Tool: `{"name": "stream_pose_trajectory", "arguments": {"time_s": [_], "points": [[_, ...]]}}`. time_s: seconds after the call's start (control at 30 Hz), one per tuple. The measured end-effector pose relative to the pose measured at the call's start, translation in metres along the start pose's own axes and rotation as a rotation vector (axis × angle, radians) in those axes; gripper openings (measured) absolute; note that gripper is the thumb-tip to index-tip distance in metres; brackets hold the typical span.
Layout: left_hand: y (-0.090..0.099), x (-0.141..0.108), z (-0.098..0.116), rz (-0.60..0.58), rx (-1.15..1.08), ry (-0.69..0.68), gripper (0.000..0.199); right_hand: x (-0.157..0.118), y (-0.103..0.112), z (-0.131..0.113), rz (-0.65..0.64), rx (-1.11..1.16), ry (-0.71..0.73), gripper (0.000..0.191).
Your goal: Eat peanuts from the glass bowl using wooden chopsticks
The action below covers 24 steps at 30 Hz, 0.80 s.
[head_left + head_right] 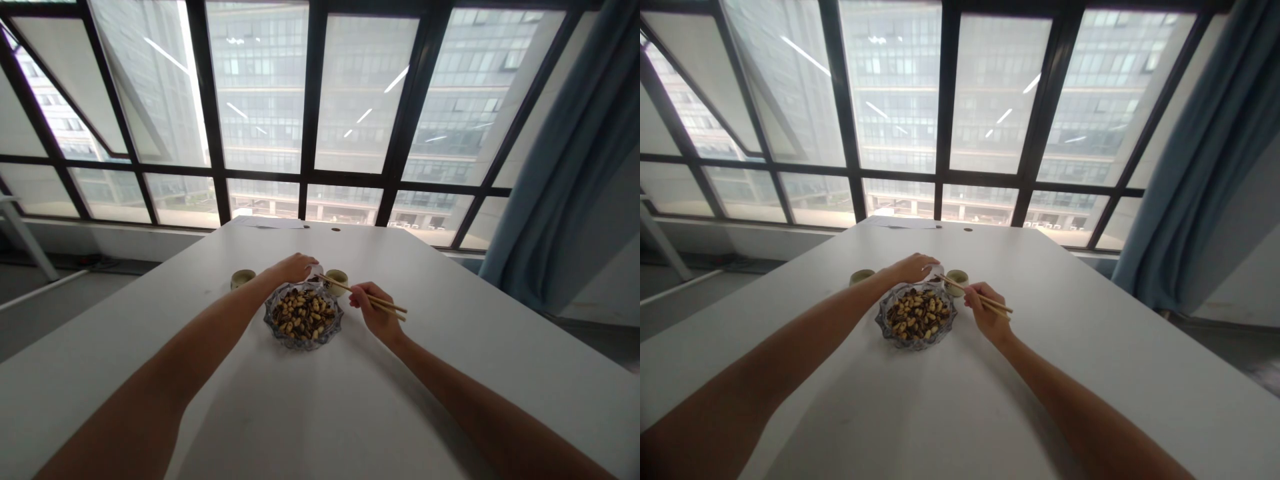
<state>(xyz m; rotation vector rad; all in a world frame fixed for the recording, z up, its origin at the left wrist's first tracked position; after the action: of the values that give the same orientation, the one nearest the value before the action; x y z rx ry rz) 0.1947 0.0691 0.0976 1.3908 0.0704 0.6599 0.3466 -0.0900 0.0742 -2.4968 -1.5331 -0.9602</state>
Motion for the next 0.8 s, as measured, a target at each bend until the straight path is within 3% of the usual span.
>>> {"name": "stream_pose_trajectory", "arguments": {"time_s": [0.13, 0.27, 0.37, 0.53, 0.6, 0.8], "points": [[-0.010, 0.003, -0.005, -0.068, 0.027, 0.074, 0.049, 0.002, 0.016, -0.020, 0.105, 0.038, 0.055, 0.053], [0.000, -0.007, -0.006, 0.001, 0.052, 0.133, 0.048, 0.007, 0.026, -0.041, 0.091, 0.035, 0.025, 0.065], [0.019, -0.031, -0.006, 0.076, 0.089, 0.144, 0.043, 0.008, 0.019, -0.047, -0.031, 0.020, -0.034, 0.067], [0.047, -0.095, -0.021, 0.191, 0.131, 0.195, 0.040, -0.011, -0.026, -0.046, -0.373, 0.049, -0.095, 0.058], [0.053, -0.122, -0.033, 0.259, 0.126, 0.262, 0.039, -0.020, -0.038, -0.045, -0.436, 0.052, -0.063, 0.052], [0.043, -0.172, -0.063, 0.462, 0.029, 0.425, 0.044, -0.019, -0.026, -0.032, -0.229, -0.009, 0.030, 0.048]]}}
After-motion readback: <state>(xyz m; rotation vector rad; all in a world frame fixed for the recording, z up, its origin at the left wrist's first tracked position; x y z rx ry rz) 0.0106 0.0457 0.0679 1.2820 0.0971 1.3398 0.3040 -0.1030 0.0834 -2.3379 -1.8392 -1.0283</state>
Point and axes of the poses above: each hand's wrist, its own x-axis towards the middle knuckle, its own y-axis out of the back of the hand, z = x × y, the point moved 8 cm from there along x, towards the middle knuckle, and after that the axes turned 9 degrees about -x, right-handed, at the moved point
